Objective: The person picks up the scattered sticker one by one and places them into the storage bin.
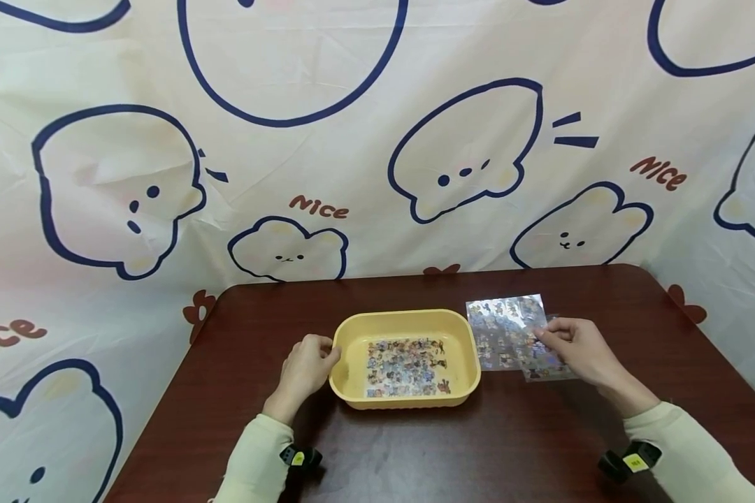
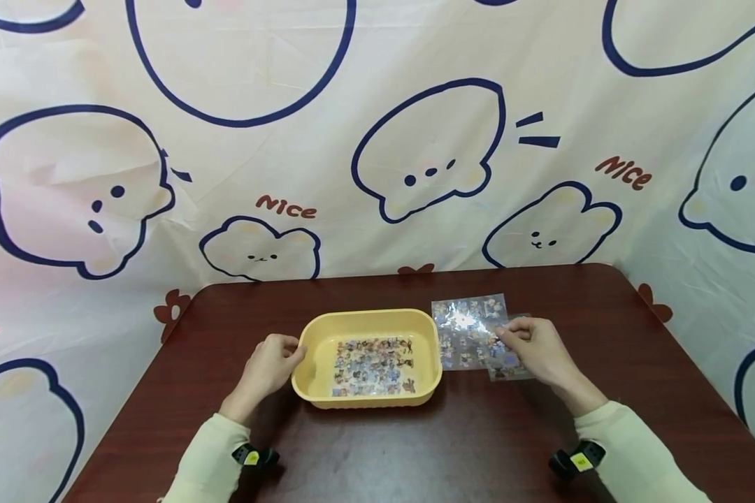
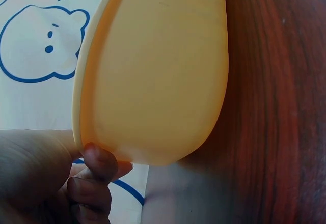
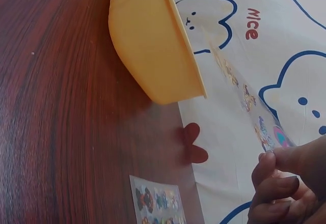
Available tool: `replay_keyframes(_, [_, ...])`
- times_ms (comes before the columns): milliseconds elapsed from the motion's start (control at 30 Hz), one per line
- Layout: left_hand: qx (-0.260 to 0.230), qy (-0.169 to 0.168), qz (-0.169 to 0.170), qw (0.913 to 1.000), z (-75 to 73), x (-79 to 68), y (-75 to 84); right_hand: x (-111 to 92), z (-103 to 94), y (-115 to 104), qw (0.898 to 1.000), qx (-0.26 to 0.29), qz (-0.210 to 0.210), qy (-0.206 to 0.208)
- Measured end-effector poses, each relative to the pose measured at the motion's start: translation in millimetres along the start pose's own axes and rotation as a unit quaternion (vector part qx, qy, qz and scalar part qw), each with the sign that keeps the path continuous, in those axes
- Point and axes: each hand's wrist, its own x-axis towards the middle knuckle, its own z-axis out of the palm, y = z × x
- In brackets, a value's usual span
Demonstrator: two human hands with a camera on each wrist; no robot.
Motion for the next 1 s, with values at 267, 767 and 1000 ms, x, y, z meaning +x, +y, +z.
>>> replay_keyframes(267, [0.001,-0.003,0.001,1.0000,0.3,-0.5,1.1,2,10.6,-4,1.000,0.015,-0.005,-0.002])
replay_keyframes(767, [0.002,0.000,0.008,1.0000,0.9,-1.5,1.7,8,35.7,-18,0.999,0.037,-0.008,-0.017])
replay_keyframes(1000, [0.003,-0.001,0.002,1.0000,0.6,-1.7,0.8,10,44.1,-21,0.998,0.062,-0.011,-0.022])
